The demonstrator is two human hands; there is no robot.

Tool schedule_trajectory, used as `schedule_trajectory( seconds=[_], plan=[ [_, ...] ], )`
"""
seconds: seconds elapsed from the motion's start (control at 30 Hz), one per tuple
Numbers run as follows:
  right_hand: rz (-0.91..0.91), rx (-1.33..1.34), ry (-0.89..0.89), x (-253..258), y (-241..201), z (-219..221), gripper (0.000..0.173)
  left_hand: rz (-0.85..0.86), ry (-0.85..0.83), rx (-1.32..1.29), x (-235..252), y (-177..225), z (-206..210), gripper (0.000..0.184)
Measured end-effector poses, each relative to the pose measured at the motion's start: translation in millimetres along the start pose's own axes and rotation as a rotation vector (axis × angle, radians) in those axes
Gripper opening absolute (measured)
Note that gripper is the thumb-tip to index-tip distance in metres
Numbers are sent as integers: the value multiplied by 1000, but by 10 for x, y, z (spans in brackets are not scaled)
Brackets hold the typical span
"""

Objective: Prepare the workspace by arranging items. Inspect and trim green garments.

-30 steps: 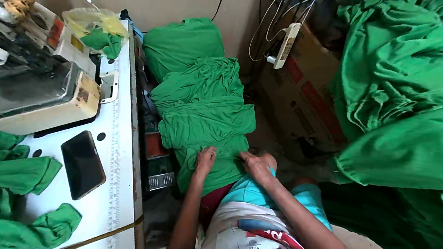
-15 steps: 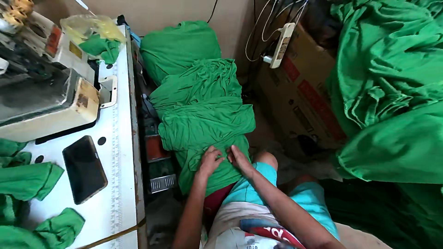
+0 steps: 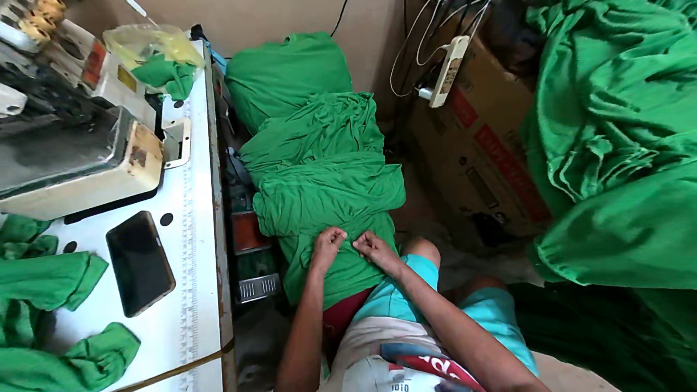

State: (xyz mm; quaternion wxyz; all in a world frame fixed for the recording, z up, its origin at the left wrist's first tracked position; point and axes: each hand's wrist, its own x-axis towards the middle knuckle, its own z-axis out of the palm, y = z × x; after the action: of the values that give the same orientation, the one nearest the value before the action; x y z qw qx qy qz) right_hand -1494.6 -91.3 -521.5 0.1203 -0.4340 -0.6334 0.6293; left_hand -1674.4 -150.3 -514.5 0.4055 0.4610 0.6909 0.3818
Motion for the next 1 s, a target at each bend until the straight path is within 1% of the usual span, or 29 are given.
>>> schedule_trajectory(
  seconds=[0.27, 0.37, 0.43, 0.5, 0.57, 0.63, 0.67, 0.7, 0.8, 0.83, 0.87, 0.9, 0.93, 1.0],
  plan=[
    [-16, -254, -16, 68, -59, 44, 35, 5, 6, -9, 11, -29, 32, 22],
    [-26, -287, -14, 70, -38, 47, 34, -2, 10, -21, 14, -35, 51, 23],
    [-16, -264, -14, 67, -28, 47, 33, -14, 22, -85, 1, -28, 53, 23],
    [-14, -144, 13, 23, -21, 50, 31, -54, 63, -240, -55, 4, 20, 21],
    [-39, 71, 69, -41, -24, 31, 26, -85, 161, -388, -140, 30, -67, 18],
    [-53, 271, 138, -93, -1, 3, 21, -100, 267, -423, -295, -16, -212, 19],
    [-50, 357, 168, -109, 7, -15, 19, -115, 332, -382, -394, -53, -301, 21],
    [-34, 436, 196, -122, 3, -33, 18, -137, 403, -289, -496, -92, -396, 24],
    [55, 616, 272, -131, -33, -62, 20, -246, 591, 193, -741, -146, -622, 33],
    [82, 656, 291, -124, -30, -65, 20, -259, 628, 282, -774, -133, -627, 40],
    [102, 682, 301, -118, -24, -68, 21, -239, 641, 305, -781, -108, -591, 46],
    [113, 701, 306, -111, -20, -69, 21, -202, 622, 277, -765, -58, -528, 49],
    [118, 714, 302, -107, -14, -70, 22, -146, 583, 227, -730, -1, -436, 46],
    [120, 726, 296, -104, 6, -77, 22, -16, 443, 142, -621, 129, -207, 35]
  ],
)
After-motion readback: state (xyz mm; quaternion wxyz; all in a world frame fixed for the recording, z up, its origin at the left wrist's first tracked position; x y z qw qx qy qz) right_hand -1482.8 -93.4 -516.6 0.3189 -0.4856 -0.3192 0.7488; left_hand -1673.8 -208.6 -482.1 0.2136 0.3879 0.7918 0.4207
